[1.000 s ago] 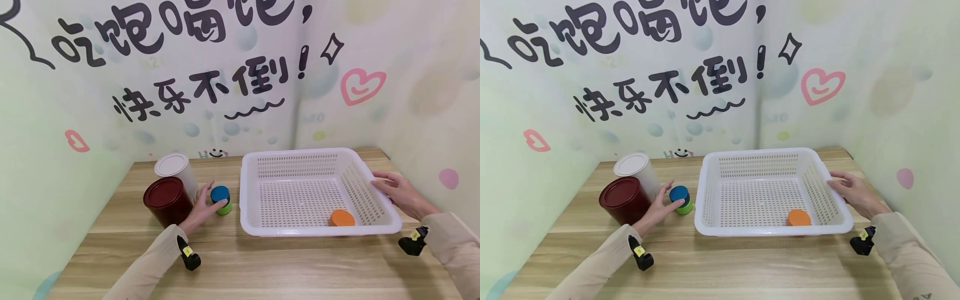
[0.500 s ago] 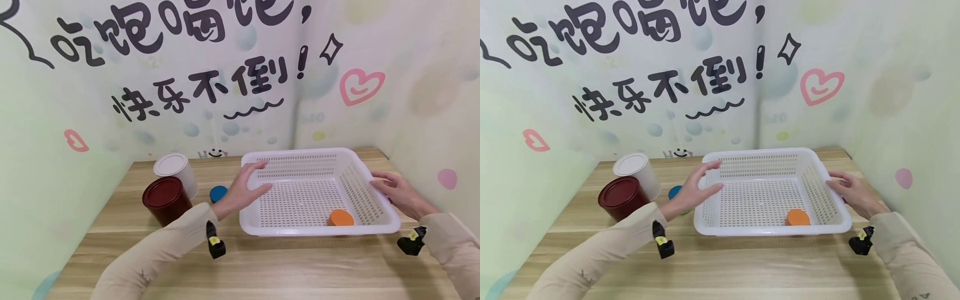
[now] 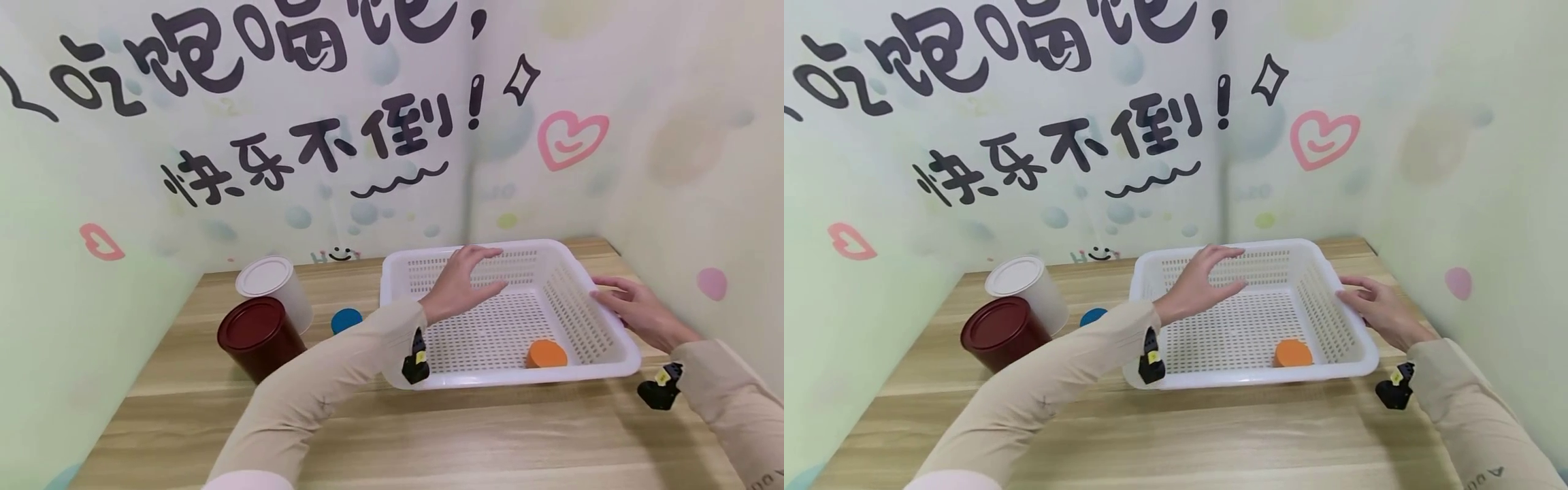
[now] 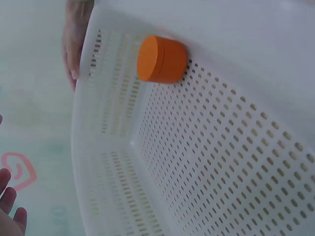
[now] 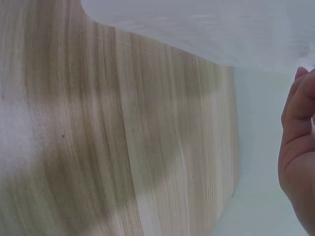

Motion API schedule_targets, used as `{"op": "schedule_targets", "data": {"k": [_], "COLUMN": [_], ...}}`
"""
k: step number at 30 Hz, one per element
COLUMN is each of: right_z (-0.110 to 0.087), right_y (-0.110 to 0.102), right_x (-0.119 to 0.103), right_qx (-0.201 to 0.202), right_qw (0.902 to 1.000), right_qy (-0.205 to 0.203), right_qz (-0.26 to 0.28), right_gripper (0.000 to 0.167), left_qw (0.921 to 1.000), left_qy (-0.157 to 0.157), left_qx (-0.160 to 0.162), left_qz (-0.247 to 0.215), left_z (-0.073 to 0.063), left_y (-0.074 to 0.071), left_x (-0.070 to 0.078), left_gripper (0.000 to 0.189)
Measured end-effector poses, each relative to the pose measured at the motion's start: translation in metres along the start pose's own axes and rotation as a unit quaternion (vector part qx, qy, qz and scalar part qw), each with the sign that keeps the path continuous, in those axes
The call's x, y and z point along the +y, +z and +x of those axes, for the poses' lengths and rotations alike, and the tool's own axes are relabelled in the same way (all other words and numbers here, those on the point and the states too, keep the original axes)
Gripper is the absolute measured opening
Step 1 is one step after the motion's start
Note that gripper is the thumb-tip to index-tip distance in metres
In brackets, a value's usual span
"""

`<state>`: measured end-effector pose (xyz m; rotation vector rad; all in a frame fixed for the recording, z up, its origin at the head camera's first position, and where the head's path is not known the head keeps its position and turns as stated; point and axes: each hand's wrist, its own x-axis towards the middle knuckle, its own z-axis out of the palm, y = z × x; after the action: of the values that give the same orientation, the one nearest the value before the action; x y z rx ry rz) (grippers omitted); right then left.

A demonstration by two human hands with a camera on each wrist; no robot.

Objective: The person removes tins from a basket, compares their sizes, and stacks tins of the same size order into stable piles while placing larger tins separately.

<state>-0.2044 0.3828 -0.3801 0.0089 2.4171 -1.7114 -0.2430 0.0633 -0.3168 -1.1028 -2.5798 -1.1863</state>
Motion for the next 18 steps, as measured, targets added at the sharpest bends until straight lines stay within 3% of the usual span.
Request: {"op": "schedule_targets", "data": {"k": [4,9,14,18], "right_z": [0.001,0.002,0.002,0.001], "right_y": [-0.001,-0.002,-0.002,-0.001], "right_x": [0.0,-0.001,-0.001,-0.001], "right_qx": [0.001,0.001,0.001,0.0], "right_qw": [1.0,1.0,0.9999,0.9999], "right_qy": [0.004,0.004,0.014,0.016], "right_qz": [-0.002,0.003,-0.001,0.0], "right_gripper": [0.059,0.055,0.061,0.063], "left_qw": [0.9999,0.9971,0.9909,0.9898], "left_qy": [-0.005,0.014,0.028,0.018], "left_qx": [-0.002,-0.061,-0.108,-0.129], "left_qz": [0.009,0.044,0.076,0.057], "left_z": [0.015,0.028,0.03,0.027], "left_y": [0.011,0.021,0.034,0.047], "left_x": [-0.014,-0.031,-0.051,-0.065], "left_gripper": [0.049,0.051,0.055,0.058]}}
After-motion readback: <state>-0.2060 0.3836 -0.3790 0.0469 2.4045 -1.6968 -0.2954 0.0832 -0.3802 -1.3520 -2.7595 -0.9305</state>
